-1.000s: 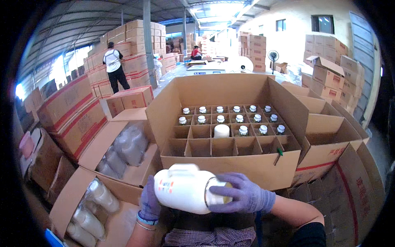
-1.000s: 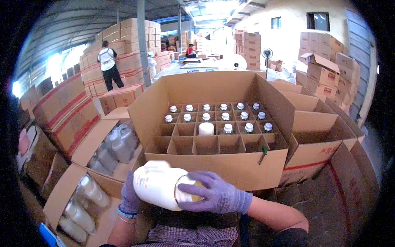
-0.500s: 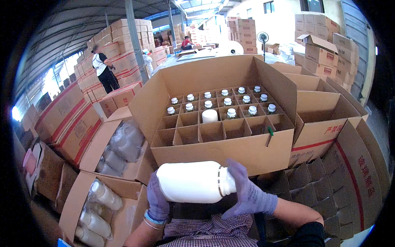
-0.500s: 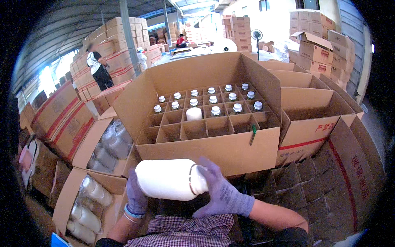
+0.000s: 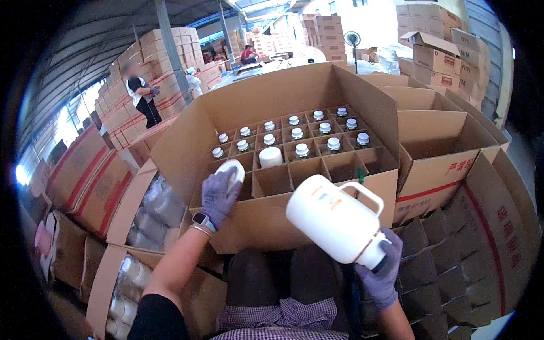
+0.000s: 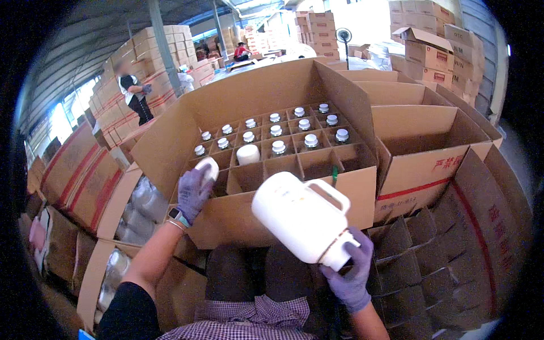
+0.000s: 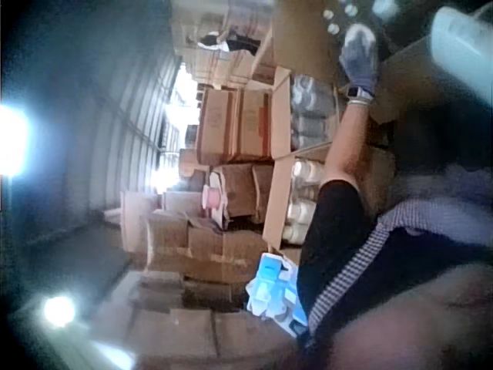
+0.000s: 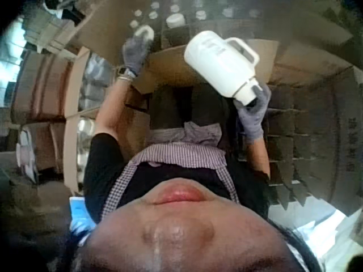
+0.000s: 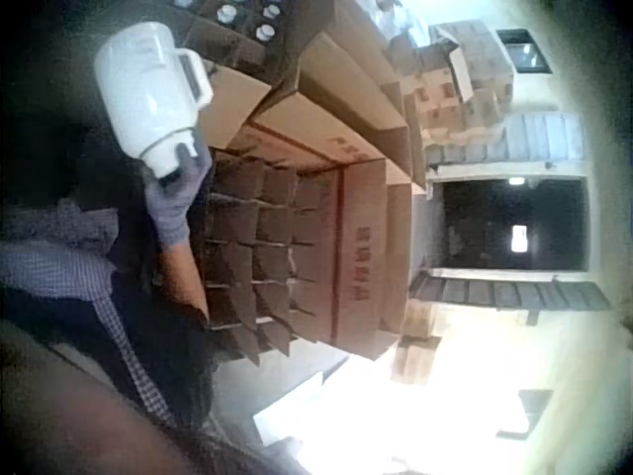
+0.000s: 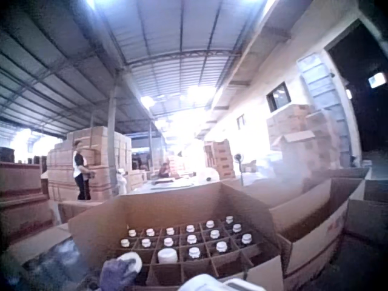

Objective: The person unpacks a blue box, then repeatedly picks up white thermos flasks from a nearby box. They place a white lid on each flask, insert a green tool into the opening, and wrap the flask in a clear plastic bag before placing it into a compartmentalized cardboard box.

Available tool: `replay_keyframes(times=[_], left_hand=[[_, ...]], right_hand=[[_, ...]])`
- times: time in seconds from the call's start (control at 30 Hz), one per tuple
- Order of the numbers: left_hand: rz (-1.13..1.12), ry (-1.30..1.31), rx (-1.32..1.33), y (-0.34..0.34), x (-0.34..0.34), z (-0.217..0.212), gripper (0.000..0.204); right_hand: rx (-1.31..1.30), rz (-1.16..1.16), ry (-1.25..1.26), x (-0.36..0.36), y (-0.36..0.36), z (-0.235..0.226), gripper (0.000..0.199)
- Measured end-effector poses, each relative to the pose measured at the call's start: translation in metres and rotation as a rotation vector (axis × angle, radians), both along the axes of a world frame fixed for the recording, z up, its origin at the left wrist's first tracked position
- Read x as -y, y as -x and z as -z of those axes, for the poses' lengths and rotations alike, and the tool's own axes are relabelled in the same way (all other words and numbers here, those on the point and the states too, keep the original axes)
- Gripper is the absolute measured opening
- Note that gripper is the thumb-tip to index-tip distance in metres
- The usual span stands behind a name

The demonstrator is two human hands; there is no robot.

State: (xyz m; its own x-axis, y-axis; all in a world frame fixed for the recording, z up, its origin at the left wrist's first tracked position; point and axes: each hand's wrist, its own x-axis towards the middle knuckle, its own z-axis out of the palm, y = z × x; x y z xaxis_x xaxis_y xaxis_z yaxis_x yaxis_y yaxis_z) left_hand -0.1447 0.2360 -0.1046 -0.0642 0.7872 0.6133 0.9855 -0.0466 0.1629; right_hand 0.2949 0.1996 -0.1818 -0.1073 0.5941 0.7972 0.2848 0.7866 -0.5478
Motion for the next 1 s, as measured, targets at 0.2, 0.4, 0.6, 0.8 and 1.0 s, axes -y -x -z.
replay_keyframes(times=[0.2,0.4,0.6,0.8,1.0], left_hand=[[-0.02,0.134,-0.396,-0.027,-0.068,-0.026,0.038],[0.082,0.35,-0.231,-0.096,-0.219,-0.021,0.055],[0.063,0.601,-0.193,-0.096,-0.281,0.001,0.077],[0.226,-0.141,0.0,-0.076,-0.143,-0.108,0.051],[0.313,-0.134,0.079,-0.071,0.088,-0.163,0.1]], right_hand=[[-0.169,0.109,0.165,0.004,-0.041,0.032,0.078],[-0.236,0.034,0.222,-0.001,-0.029,0.034,0.082],[-0.094,0.127,0.258,0.001,-0.044,0.022,0.086],[-0.252,0.148,0.372,0.019,-0.059,-0.009,0.094],[-0.517,0.13,0.337,0.032,-0.038,-0.037,0.095]])
